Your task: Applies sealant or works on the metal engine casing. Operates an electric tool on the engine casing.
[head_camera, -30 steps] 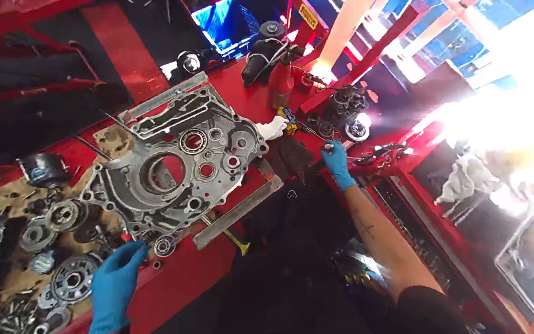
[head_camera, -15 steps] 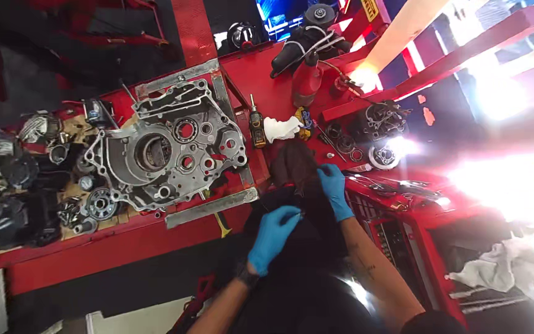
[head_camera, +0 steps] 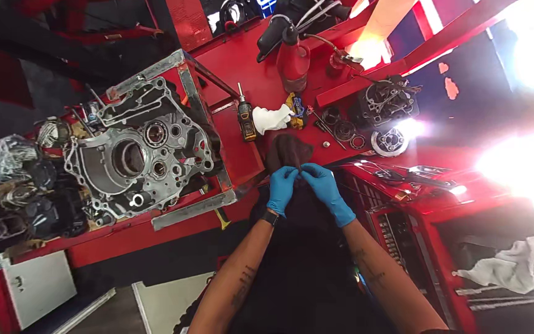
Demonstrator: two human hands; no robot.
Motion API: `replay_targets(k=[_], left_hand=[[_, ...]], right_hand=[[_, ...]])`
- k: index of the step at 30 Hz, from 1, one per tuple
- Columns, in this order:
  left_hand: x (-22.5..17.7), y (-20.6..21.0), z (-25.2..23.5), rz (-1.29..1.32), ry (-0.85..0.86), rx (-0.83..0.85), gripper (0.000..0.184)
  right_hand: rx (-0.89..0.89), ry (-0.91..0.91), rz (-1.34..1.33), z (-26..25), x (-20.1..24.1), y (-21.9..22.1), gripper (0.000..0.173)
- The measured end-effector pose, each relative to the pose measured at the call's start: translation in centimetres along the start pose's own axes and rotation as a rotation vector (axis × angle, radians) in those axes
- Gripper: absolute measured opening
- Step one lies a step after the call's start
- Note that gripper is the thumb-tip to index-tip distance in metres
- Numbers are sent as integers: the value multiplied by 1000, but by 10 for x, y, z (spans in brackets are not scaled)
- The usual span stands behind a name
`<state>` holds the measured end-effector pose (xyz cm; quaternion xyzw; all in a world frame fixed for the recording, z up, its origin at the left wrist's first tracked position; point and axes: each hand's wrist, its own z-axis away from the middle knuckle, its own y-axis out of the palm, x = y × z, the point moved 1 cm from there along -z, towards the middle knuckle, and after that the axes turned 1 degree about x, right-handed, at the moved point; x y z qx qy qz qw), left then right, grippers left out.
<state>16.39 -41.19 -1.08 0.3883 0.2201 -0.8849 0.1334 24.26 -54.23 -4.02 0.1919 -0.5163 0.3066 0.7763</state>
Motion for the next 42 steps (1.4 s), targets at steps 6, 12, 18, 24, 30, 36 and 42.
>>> replay_targets(k=[6, 12, 18, 24, 30, 36, 42], left_hand=[[9, 4, 1, 29, 52, -56, 15], [11, -4, 2, -495, 446, -45, 25], [4, -4, -4, -653, 526, -35, 27], [-15, -6, -8, -736, 271, 111, 38], [-14, -6, -6, -725, 332, 167, 34], [-21, -3, -9, -610, 151, 190, 39], [-20, -1, -20, -371, -167, 76, 51]], right_hand=[[21, 147, -36, -7, 1, 5, 14], [90, 169, -81, -15, 4, -3, 10], [116, 150, -163, -15, 10, -1, 8], [111, 151, -120, -17, 10, 0, 10], [107, 164, -159, -23, 7, -5, 8], [129, 122, -113, -23, 11, -5, 10], [15, 154, 22, -30, -1, -3, 18]])
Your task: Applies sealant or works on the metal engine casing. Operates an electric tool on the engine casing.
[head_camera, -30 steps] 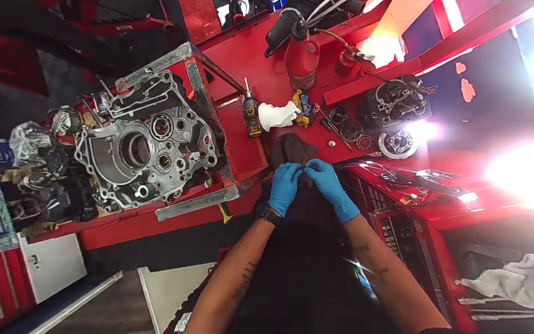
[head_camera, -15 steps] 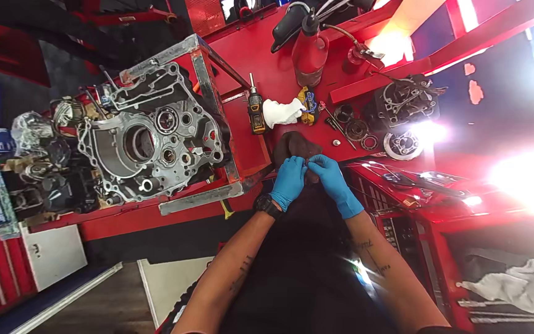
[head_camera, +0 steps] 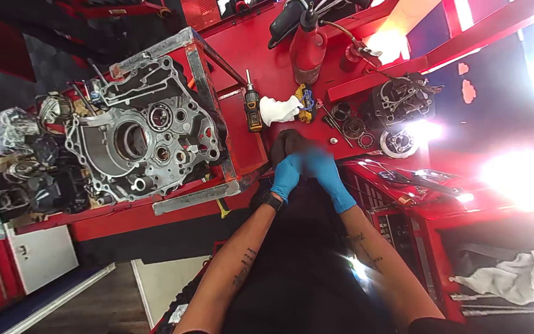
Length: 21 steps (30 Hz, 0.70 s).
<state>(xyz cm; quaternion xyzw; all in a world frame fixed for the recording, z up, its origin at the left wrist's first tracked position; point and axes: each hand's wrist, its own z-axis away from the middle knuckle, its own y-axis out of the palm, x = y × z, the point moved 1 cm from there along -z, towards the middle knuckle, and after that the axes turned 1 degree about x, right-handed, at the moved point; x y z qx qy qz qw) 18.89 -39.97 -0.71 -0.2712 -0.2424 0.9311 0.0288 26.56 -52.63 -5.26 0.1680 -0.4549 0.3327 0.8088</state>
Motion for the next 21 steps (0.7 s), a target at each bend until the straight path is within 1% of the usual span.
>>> replay_targets(k=[2, 4, 5, 7, 8, 10, 11, 12, 13, 15, 17, 19, 21], left_hand=[[-1, -1, 2, 54, -26, -61, 50], [-1, -3, 6, 117, 11, -143, 46], [1, -2, 10, 164, 44, -172, 44], [4, 1, 16, 279, 123, -192, 40], [5, 2, 20, 340, 170, -191, 39], [3, 1, 32, 441, 271, -166, 35], [0, -1, 40, 475, 324, -155, 34], [-4, -6, 51, 505, 384, -150, 32], [-10, -14, 65, 534, 452, -152, 31], [-26, -36, 92, 604, 620, -179, 30], [-41, -61, 116, 665, 803, -153, 31], [-56, -80, 135, 698, 906, -25, 32], [-62, -91, 153, 711, 907, 137, 31]], right_hand=[[-232, 86, 140, 8, -7, -14, 30], [-462, 63, 268, 11, -16, -28, 44], [-519, 25, 318, 7, -20, -32, 50], [-543, -33, 408, -11, -26, -33, 60], [-542, -51, 439, -21, -28, -32, 59], [-549, -103, 456, -38, -30, -33, 48], [-532, -145, 436, -37, -26, -35, 44], [-490, -203, 397, -30, -18, -37, 42], [-409, -265, 340, -17, -5, -38, 39], [-139, -342, 215, 23, 35, -34, 34], [179, -392, 151, 69, 75, -21, 28], [438, -504, 188, 105, 99, -7, 25], [577, -582, 183, 124, 110, 4, 26]])
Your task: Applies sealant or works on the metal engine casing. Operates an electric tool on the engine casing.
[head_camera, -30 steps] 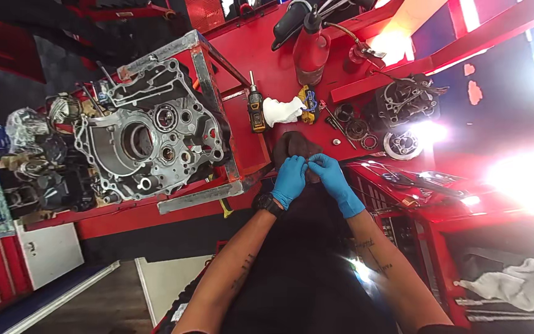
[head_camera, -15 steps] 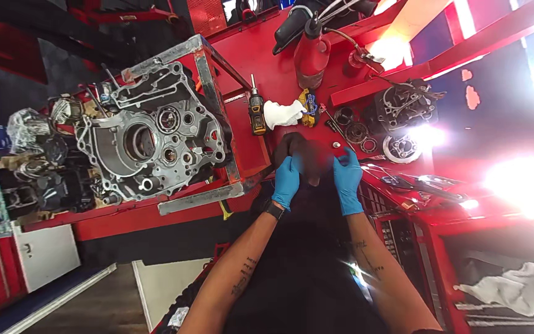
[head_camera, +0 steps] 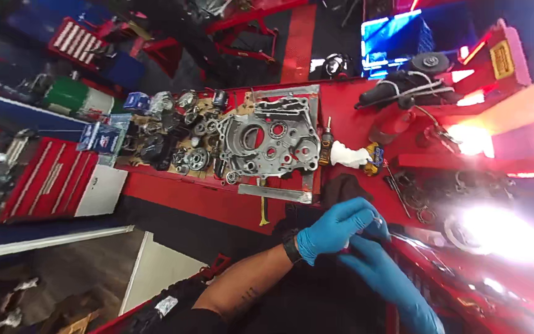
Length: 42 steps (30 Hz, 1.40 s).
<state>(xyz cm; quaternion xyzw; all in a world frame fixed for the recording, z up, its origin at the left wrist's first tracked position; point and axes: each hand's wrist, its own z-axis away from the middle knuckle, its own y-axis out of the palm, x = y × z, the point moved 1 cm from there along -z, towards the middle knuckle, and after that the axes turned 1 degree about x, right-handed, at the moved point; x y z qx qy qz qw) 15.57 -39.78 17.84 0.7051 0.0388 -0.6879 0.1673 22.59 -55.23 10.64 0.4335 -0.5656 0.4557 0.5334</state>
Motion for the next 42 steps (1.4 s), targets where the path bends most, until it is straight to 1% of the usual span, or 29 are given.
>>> replay_targets(k=[2, 4, 7, 8, 10, 11, 13, 14, 16, 17, 18, 20, 21, 22, 23, 25, 27, 28, 30, 32, 33, 34, 35, 36, 38, 39, 40, 41, 42], left_hand=[[-16, 0, 10, 84, -60, 47, 31], [-28, -8, 22, 181, -52, -8, 32], [-45, -21, 42, 275, 56, -123, 33], [-50, -25, 48, 282, 113, -164, 33], [-58, -32, 58, 291, 210, -284, 33], [-61, -37, 62, 310, 242, -362, 33], [-66, -48, 66, 388, 292, -499, 35], [-68, -54, 67, 440, 315, -553, 35], [-76, -66, 68, 530, 354, -625, 37], [-82, -72, 68, 567, 368, -635, 37], [-88, -79, 68, 598, 376, -629, 38], [-97, -89, 68, 639, 390, -604, 39], [-99, -95, 68, 651, 401, -597, 39], [-101, -101, 69, 660, 415, -597, 39], [-103, -108, 70, 674, 424, -605, 39], [-107, -122, 71, 717, 431, -627, 40], [-110, -135, 71, 760, 442, -627, 41], [-111, -141, 71, 775, 451, -627, 42], [-112, -153, 69, 830, 452, -638, 45], [-115, -165, 69, 906, 417, -642, 46], [-117, -170, 69, 954, 407, -632, 47], [-119, -176, 69, 997, 402, -625, 47], [-121, -181, 70, 1031, 399, -625, 47], [-122, -186, 70, 1056, 406, -623, 47], [-125, -197, 69, 1077, 436, -614, 47], [-125, -201, 68, 1076, 445, -613, 47], [-126, -206, 68, 1070, 453, -615, 47], [-126, -212, 68, 1075, 456, -622, 48], [-126, -217, 68, 1086, 454, -632, 48]], right_hand=[[27, -18, -154, -3, 9, 7, 23], [63, -21, -330, -12, 14, 14, 25], [186, 49, -503, -23, 24, 33, 40], [216, 75, -608, -27, 28, 41, 42], [178, 105, -785, -38, 35, 58, 38], [106, 103, -789, -43, 40, 65, 32], [-94, 33, -601, -55, 55, 77, 21], [-173, -35, -468, -62, 63, 82, 26], [-239, -153, -304, -76, 71, 91, 32], [-235, -149, -291, -82, 76, 95, 28], [-213, -99, -309, -87, 82, 99, 24], [-150, 59, -417, -97, 95, 107, 44], [-156, 103, -463, -102, 102, 111, 40], [-182, 105, -494, -108, 109, 113, 29], [-207, 87, -490, -112, 115, 115, 23], [-201, 76, -441, -123, 120, 119, 33], [-206, 130, -401, -134, 123, 126, 34], [-234, 124, -396, -139, 126, 130, 32], [-307, -26, -264, -146, 129, 137, 25], [-368, -249, -19, -153, 127, 142, 32], [-376, -319, 59, -157, 126, 143, 35], [-364, -345, 87, -162, 128, 145, 37], [-343, -317, 85, -166, 131, 146, 38], [-312, -241, 71, -170, 135, 147, 39], [-262, -87, -31, -181, 138, 148, 51], [-280, -42, -101, -187, 139, 152, 44], [-312, -33, -139, -192, 141, 157, 32], [-337, -63, -115, -195, 143, 160, 23], [-350, -128, -37, -197, 144, 163, 27]])
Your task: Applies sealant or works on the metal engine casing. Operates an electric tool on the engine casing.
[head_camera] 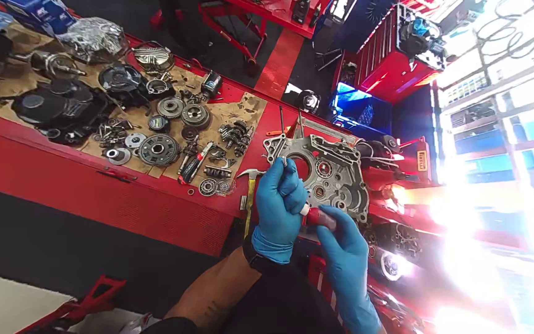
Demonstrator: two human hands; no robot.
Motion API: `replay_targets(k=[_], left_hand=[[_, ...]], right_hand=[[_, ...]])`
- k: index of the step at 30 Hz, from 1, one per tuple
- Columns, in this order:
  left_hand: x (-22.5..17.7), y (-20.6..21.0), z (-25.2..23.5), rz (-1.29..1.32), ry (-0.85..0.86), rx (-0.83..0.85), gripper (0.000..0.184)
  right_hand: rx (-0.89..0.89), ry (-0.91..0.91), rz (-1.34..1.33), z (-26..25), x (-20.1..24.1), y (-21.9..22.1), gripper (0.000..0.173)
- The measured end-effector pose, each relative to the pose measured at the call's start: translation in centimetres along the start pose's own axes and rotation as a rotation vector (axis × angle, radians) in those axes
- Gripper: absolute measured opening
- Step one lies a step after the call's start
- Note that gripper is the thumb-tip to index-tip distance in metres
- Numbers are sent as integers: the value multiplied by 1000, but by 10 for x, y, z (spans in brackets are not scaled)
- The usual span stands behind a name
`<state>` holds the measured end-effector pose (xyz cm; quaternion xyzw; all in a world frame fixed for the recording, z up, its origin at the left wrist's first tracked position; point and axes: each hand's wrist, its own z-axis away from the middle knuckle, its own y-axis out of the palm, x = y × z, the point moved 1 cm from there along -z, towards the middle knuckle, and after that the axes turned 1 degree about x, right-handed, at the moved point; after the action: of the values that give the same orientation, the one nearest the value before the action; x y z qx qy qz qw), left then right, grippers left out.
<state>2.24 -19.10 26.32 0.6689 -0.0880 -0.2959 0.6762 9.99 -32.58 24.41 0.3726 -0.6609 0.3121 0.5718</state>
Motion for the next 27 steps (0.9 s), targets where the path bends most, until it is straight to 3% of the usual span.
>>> replay_targets(k=[3, 7, 10, 14, 18, 20, 23, 25, 27], left_hand=[[-10, -3, -7, 33, -2, -16, 48], [-17, -5, -13, 72, 7, 10, 48], [-19, -5, -18, 83, 9, 8, 47], [-43, -9, -31, 100, 102, -18, 48], [-74, -26, -35, -15, 195, 0, 49], [-85, -45, -30, -113, 212, -21, 50], [-95, -83, -15, -269, 190, -121, 51], [-97, -107, -1, -343, 151, -190, 50], [-99, -126, 8, -410, 122, -243, 49]], right_hand=[[-5, -199, 131, -5, -6, 6, 42], [106, 65, 17, -17, -1, 11, 52], [6, 136, -81, -22, 5, 24, 25], [-58, -153, 114, -20, 2, 20, 40], [-128, -76, 172, -31, 6, -9, 35], [-236, -78, 302, -40, 28, -29, 32], [-436, -224, 545, -66, 78, -57, 22], [-280, -125, 706, -89, 63, -66, 25], [-156, 37, 786, -111, 18, -67, 26]])
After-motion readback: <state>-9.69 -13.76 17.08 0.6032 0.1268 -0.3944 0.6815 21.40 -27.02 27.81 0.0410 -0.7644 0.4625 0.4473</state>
